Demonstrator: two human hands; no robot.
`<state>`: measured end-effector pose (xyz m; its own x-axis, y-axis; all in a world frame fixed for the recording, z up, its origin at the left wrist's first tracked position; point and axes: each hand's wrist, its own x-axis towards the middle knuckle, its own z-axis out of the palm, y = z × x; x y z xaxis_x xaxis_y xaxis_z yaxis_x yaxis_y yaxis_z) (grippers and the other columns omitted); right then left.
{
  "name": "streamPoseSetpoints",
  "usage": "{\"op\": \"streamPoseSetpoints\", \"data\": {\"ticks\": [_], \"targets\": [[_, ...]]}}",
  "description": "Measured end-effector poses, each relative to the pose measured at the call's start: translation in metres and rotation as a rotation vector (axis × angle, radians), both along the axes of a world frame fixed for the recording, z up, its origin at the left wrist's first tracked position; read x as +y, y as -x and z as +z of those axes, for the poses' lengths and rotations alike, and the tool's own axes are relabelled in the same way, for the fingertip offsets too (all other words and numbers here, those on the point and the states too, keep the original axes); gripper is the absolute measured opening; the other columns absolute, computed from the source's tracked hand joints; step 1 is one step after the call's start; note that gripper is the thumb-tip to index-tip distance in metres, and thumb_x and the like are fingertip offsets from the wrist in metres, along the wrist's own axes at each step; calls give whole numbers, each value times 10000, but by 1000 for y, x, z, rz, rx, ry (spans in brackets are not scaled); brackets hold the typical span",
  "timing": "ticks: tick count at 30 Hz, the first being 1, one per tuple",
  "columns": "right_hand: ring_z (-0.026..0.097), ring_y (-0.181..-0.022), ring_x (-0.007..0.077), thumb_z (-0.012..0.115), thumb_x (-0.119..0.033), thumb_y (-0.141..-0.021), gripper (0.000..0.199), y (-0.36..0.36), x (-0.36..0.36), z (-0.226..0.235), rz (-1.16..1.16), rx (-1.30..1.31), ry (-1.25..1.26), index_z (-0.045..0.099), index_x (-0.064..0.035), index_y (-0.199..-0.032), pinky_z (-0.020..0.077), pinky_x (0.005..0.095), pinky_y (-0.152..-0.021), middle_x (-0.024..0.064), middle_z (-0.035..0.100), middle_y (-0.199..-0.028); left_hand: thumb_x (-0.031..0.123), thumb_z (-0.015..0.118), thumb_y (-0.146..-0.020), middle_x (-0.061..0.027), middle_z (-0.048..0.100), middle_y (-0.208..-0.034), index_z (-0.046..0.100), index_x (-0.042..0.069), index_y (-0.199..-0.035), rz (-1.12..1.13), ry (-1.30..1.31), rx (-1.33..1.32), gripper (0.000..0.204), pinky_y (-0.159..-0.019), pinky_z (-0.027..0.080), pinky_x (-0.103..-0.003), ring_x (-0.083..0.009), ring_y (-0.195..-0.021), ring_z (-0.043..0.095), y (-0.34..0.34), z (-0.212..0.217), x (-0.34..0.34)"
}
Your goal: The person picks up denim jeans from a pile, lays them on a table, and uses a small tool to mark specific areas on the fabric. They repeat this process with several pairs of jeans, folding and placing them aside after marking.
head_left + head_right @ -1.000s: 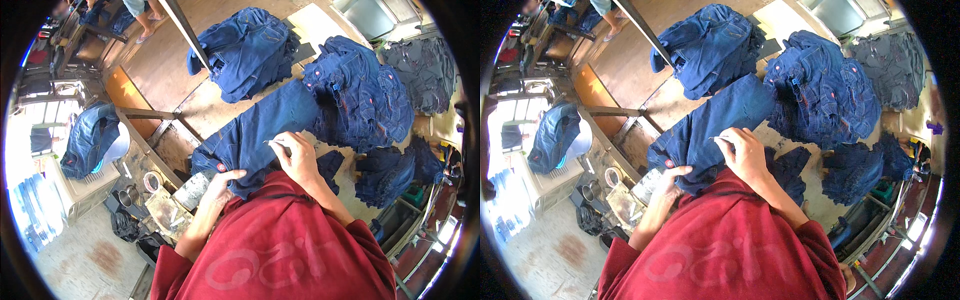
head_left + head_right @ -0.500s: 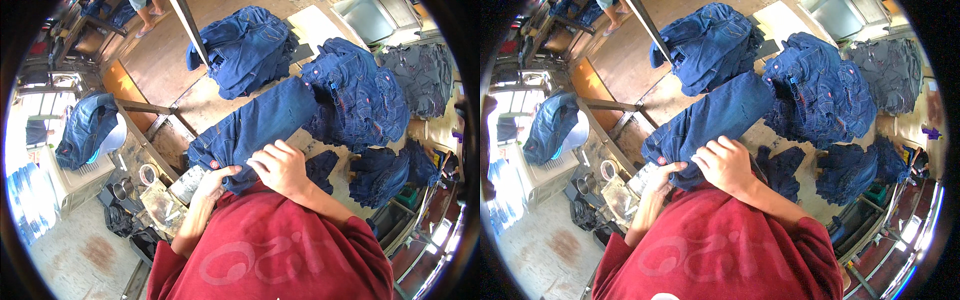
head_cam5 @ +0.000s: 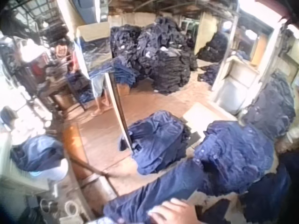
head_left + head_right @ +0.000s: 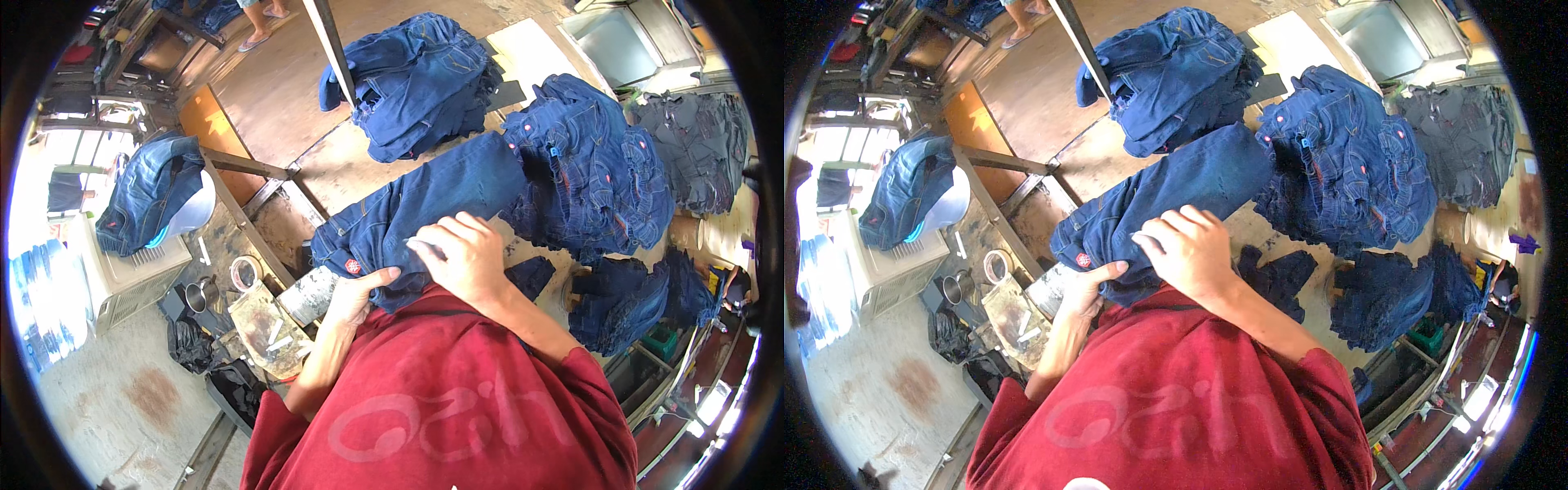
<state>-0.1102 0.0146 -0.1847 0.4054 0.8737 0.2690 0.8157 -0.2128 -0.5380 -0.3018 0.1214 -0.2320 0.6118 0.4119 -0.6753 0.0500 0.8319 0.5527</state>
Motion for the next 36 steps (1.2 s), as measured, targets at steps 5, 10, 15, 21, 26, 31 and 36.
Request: {"op": "streamPoseSetpoints", "data": {"ticks": [5,10,15,21,26,31,36], "targets": [[650,-747,232,844,-259,-868,117,6,14,-2,65,-115,95,751,-189,-857,502,386,-680,-16,685,-802,-98,838,-790,-122,727,-1334,611,-8,-1435,40,34,3,690,-1053,598,-413,-257,-1165,725,0,-1,-7],[639,-794,217,790,-283,-902,152,1,14,0,75,27,29,708,-190,-815,496,396,-675,-15,664,-795,-104,824,-796,-125,731,-1327,620,-5,-1424,44,40,-9,668,-1059,596,-421,-262,-1176,726,2,-3,-10],[618,-765,211,837,-283,-878,137,-13,12,-6,-51,-324,88,741,-185,-875,469,384,-711,-35,654,-809,-93,817,-797,-130,750,-1281,643,-9,-1397,67,12,37,631,-1036,600,-421,-272,-1136,739,2,-9,-10],[577,-853,199,803,-326,-907,145,-26,9,-24,313,-111,-84,759,-197,-955,439,377,-750,-49,616,-867,-43,815,-795,-131,776,-1174,677,-38,-1317,84,153,118,540,-955,616,-413,-272,-1050,753,2,-3,-6],[578,-854,195,809,-334,-888,142,-34,15,-27,366,-90,-122,755,-208,-925,435,379,-760,-46,615,-867,-24,807,-789,-121,792,-1021,736,-19,-1183,127,142,122,400,-910,617,-414,-246,-939,758,-1,-1,-11],[592,-841,178,821,-293,-885,97,-59,23,-37,273,-170,-129,779,-209,-904,439,368,-752,-53,641,-866,-13,787,-807,-135,799,-1067,731,-29,-1207,99,113,96,404,-943,617,-418,-258,-981,767,3,-14,-11],[743,-820,222,767,-175,-1000,111,-129,-6,-96,-195,506,-138,758,-70,-1038,579,371,-771,76,801,-981,46,767,-847,-150,801,-1131,725,-29,-1236,215,6,101,398,-995,609,-441,-292,-1038,773,-34,-36,-14]]}}
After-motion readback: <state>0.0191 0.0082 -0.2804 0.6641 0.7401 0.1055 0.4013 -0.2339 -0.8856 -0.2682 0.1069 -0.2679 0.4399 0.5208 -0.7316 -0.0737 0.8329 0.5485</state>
